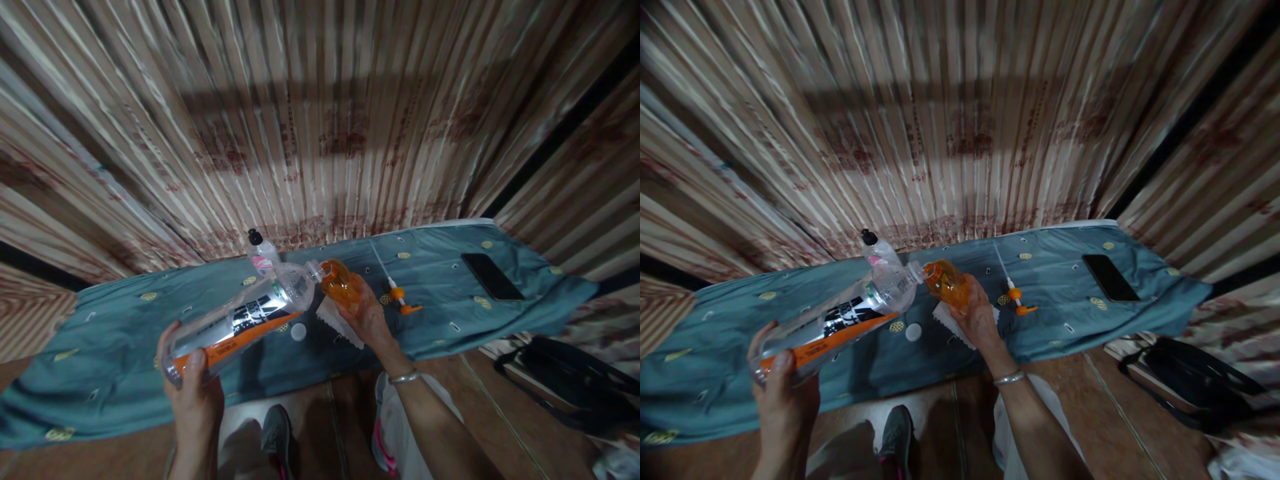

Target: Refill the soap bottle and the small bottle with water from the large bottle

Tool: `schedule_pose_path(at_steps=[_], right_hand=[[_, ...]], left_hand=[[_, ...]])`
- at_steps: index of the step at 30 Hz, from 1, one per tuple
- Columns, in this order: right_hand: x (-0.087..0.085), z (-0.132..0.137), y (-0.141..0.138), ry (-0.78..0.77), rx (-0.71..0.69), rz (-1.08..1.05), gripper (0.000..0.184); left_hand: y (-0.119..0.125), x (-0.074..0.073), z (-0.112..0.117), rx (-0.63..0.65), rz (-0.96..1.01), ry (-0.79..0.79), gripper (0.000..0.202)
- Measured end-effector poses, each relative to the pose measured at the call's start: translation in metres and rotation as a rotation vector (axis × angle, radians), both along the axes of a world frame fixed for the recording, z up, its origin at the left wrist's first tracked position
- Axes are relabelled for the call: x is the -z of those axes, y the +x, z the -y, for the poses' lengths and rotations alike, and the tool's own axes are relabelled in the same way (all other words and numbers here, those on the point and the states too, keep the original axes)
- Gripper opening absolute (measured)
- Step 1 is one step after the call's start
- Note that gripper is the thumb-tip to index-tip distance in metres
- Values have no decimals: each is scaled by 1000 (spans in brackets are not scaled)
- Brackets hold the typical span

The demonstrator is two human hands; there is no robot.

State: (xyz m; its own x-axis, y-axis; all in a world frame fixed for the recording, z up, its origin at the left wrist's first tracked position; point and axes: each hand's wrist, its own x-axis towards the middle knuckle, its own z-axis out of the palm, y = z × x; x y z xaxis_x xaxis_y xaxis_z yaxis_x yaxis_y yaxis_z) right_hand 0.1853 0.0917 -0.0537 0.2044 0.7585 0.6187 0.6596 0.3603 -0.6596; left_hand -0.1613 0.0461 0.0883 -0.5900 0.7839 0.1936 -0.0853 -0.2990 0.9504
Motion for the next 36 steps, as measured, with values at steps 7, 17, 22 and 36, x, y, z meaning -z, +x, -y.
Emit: schedule_pose_path(at_steps=[7, 17, 22, 36], right_hand=[[-3, 0, -3, -41, -2, -28, 89], [7, -2, -2, 63, 26, 58, 91], [10, -4, -1, 90, 26, 68, 93], [10, -3, -1, 56, 26, 57, 89]], left_hand=[[2, -1, -2, -18, 19, 5, 82], [-1, 1, 0, -1, -31, -7, 79], [0, 0, -3, -19, 50, 21, 85], [-6, 7, -3, -18, -50, 24, 76]])
